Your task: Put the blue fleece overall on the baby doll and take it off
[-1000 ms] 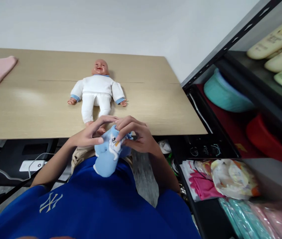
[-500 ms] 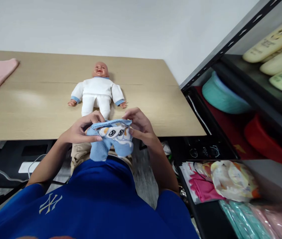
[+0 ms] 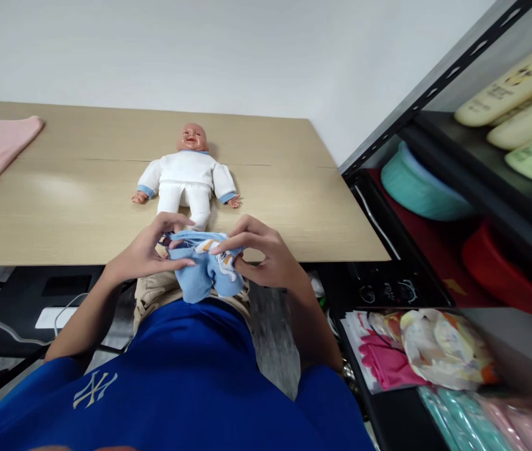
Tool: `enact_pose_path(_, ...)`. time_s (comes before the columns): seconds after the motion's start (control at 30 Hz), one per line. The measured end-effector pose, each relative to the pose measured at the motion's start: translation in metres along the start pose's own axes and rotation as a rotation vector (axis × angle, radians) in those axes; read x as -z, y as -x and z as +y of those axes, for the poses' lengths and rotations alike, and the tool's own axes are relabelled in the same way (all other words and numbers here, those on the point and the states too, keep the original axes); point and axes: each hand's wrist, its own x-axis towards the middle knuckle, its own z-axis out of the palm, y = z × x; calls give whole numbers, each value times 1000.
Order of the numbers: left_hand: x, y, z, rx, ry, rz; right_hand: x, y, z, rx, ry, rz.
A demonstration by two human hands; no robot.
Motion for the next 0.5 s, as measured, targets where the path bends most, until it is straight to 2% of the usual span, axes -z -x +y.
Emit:
enact_pose_path(0.17,-8,3,0,-204,-167,126,2,2,-12,72,197,-15)
enact_pose_path(0.23,-14,3,-2,-189,-272,132,2,3,-16,109,263,0)
enact_pose_path(0.37,-25,4,-6,-43,-391,30,1,4,-19,142,423,90)
enact_pose_path(0.5,-26,12,-7,-62,-390,115,0,7,-14,120,639,173)
